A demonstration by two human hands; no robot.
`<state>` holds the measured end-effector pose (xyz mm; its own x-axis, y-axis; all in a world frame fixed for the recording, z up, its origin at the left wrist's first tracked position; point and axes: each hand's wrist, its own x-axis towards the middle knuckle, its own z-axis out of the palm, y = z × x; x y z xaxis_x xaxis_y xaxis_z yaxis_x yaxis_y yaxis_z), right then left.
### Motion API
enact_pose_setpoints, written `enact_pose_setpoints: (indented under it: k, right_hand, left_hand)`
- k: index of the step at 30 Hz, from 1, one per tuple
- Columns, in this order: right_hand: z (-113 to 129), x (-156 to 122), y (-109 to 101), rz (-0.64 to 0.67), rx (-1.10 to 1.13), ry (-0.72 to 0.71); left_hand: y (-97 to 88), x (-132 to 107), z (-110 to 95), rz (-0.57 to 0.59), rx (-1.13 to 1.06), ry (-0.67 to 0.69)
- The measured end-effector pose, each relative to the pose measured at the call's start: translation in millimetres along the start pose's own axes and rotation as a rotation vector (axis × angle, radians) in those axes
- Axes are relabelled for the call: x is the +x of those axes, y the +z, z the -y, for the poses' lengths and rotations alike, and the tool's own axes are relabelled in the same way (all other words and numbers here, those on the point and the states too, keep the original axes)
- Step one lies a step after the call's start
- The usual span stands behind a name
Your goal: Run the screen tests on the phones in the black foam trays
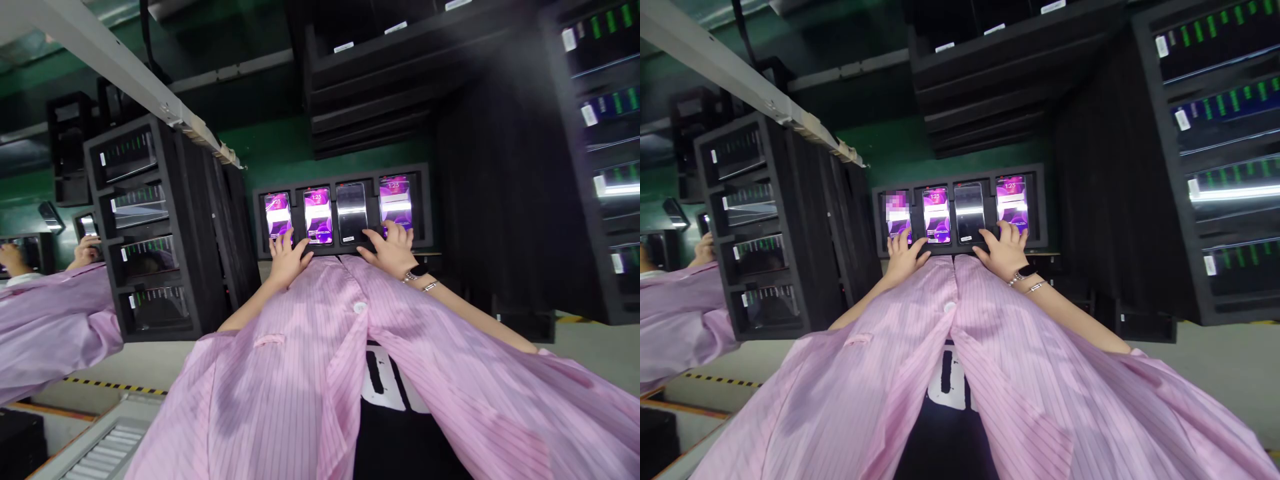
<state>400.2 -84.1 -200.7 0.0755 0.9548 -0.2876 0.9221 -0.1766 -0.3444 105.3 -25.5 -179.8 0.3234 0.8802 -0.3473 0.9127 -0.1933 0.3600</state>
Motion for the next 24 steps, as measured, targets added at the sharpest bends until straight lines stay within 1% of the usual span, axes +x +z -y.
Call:
enact_pose_setpoints:
  k: [3,6,8,10,13,15,17,19,20,22,24]
  right_hand:
    - [-1,8,0,0.042,0.003,0.055]
    - [-2,21,-4,0.035,0.009,0.057]
    - [-2,35,-7,0.020,0.013,0.053]
    - [-2,53,-12,0.010,0.016,0.056]
    - [-2,83,-23,-0.008,0.021,0.072]
    - [-1,97,-35,-0.060,0.030,0.064]
    - [1,102,-47,-0.139,0.049,0.013]
    - [5,95,-55,-0.189,0.064,-0.068]
    - [7,88,-56,-0.186,0.064,-0.108]
    - [10,70,-51,-0.134,0.058,-0.174]
    - [10,51,-37,-0.060,0.052,-0.217]
  left_hand:
    - [-0.2,7,-2,-0.001,0.000,0.005]
    - [0.1,18,-5,-0.012,-0.008,-0.005]
    - [-0.4,31,-7,-0.026,-0.023,0.001]
    - [-3.2,50,-7,-0.042,-0.043,0.020]
    - [-15.6,82,-4,-0.103,-0.055,0.031]
    - [-29.3,99,-2,-0.190,-0.052,0.034]
    - [-43.8,108,-1,-0.285,-0.056,0.052]
    - [-53.7,105,-2,-0.345,-0.071,0.065]
    - [-55.5,100,-3,-0.354,-0.078,0.065]
    - [-52.0,84,-3,-0.335,-0.086,0.049]
    - [-40.8,64,-2,-0.287,-0.083,0.021]
